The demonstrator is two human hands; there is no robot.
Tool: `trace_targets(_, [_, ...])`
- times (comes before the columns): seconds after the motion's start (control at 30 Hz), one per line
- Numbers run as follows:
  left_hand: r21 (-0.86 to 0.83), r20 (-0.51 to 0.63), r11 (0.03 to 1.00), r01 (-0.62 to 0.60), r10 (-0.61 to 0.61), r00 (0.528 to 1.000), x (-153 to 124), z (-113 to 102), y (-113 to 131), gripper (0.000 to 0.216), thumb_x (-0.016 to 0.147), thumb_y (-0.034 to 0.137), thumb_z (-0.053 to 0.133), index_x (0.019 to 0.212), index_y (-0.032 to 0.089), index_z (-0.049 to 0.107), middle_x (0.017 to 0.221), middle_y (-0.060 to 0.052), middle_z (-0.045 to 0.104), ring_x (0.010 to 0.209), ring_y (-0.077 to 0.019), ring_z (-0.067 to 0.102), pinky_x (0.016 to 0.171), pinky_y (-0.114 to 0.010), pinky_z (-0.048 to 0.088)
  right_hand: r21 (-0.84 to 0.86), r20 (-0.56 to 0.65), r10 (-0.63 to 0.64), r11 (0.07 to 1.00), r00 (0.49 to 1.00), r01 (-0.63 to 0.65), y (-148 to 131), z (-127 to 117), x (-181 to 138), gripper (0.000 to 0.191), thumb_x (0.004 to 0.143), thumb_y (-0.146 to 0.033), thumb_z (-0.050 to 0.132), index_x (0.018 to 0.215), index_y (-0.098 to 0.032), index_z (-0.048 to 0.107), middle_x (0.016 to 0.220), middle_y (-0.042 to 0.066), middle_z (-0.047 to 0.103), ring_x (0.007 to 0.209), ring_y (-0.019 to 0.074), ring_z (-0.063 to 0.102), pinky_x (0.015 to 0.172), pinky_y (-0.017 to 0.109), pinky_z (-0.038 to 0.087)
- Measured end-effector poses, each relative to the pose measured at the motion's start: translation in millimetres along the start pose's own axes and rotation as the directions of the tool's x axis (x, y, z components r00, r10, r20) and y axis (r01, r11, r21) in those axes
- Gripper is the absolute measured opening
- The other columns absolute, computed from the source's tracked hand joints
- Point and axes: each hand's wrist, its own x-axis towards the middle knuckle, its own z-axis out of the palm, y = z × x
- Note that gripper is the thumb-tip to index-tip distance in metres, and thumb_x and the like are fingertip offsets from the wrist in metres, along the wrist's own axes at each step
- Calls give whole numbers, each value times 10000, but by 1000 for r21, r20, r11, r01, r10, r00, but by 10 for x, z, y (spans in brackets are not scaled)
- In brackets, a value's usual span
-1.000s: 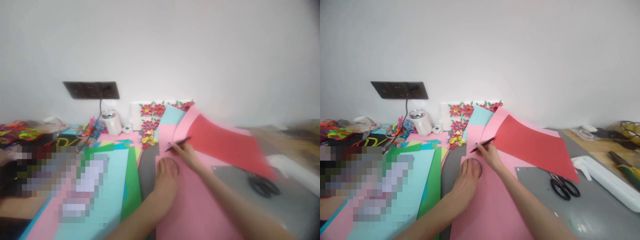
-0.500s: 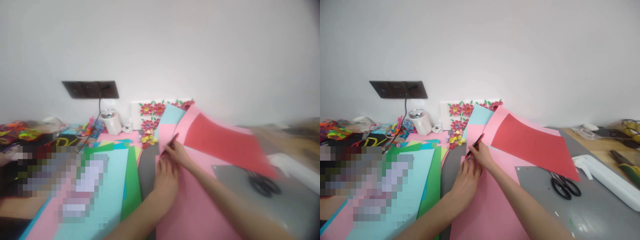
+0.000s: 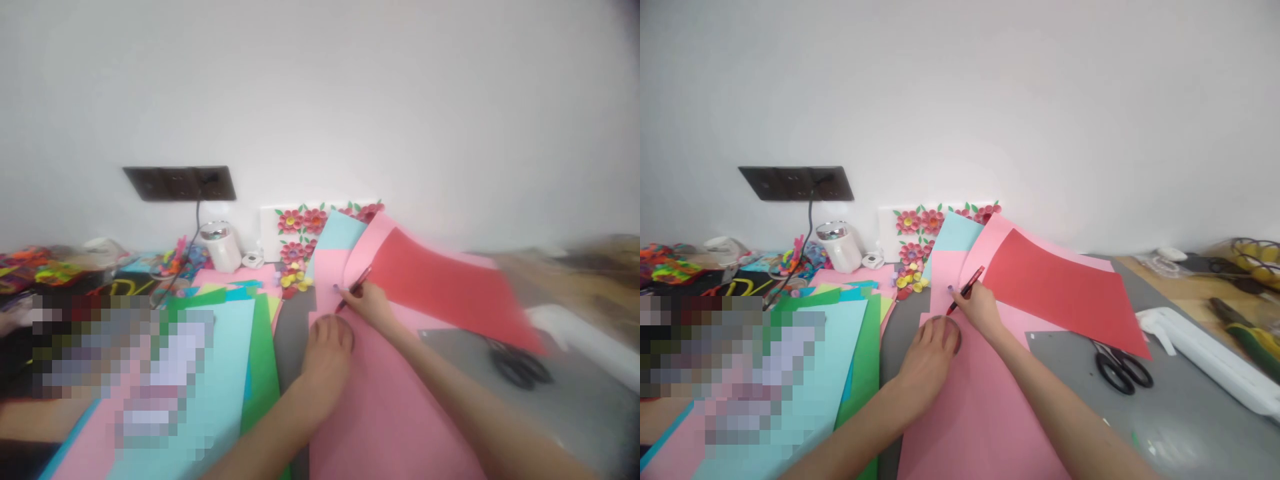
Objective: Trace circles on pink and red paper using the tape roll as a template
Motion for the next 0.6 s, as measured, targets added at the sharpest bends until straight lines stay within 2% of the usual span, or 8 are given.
trace_targets(0.1, [-6, 0, 1000, 9, -9, 1000, 1, 0, -9, 465, 793, 44, 432, 1257, 62, 439, 1243, -207, 492, 1091, -277, 487, 893, -400, 398, 42, -21, 47, 998, 999, -46, 51, -91, -32, 257, 637, -334, 656, 530, -214, 456, 487, 25, 607, 492, 176, 586, 444, 240, 342])
trace_targets(0.2, [-19, 15, 1000, 1, 0, 1000, 4, -53, -26, 456, 799, 23, 402, 1253, 55, 433, 1249, -212, 485, 1107, -278, 476, 908, -411, 393, 145, 16, 98, 984, 995, -100, 55, -177, -115, 209, 705, -345, 612, 596, -206, 500, 506, 39, 648, 489, 190, 627, 465, 259, 436])
trace_targets(0.27, [-51, 35, 999, -7, 9, 999, 4, -113, -42, 449, 805, 17, 385, 1249, 69, 432, 1247, -202, 488, 1117, -274, 468, 907, -416, 397, 229, 57, 118, 965, 991, -128, 39, -223, -187, 192, 752, -362, 580, 664, -199, 526, 598, 66, 699, 543, 202, 670, 510, 279, 503])
trace_targets(0.33, [-90, 62, 996, -12, 18, 998, 1, -177, -61, 429, 810, 13, 376, 1227, 81, 445, 1231, -188, 497, 1112, -268, 468, 903, -411, 403, 357, 94, 131, 921, 987, -157, 23, -258, -255, 176, 748, -356, 608, 724, -198, 534, 697, 86, 728, 630, 221, 700, 572, 303, 546])
trace_targets(0.43, [-145, 83, 989, -20, 32, 996, -11, -253, -84, 393, 808, -2, 370, 1175, 92, 475, 1185, -162, 506, 1080, -254, 474, 896, -385, 403, 539, 135, 151, 818, 979, -201, 22, -283, -326, 214, 702, -324, 676, 781, -200, 520, 728, 86, 734, 690, 252, 710, 628, 346, 566])
trace_targets(0.5, [-179, 83, 984, -13, 28, 996, -17, -279, -94, 366, 814, -4, 363, 1137, 112, 489, 1149, -136, 512, 1045, -235, 481, 889, -366, 399, 563, 139, 155, 801, 978, -206, 35, -285, -350, 246, 692, -311, 687, 814, -204, 502, 724, 73, 734, 694, 255, 710, 634, 354, 565])
trace_targets(0.6, [-223, 83, 975, 9, 10, 996, -16, -291, -105, 320, 843, 21, 345, 1099, 141, 495, 1120, -111, 516, 1018, -219, 479, 879, -358, 396, 514, 100, 143, 840, 985, -174, 55, -283, -368, 284, 689, -307, 690, 851, -211, 477, 740, 59, 736, 723, 255, 710, 639, 344, 557])
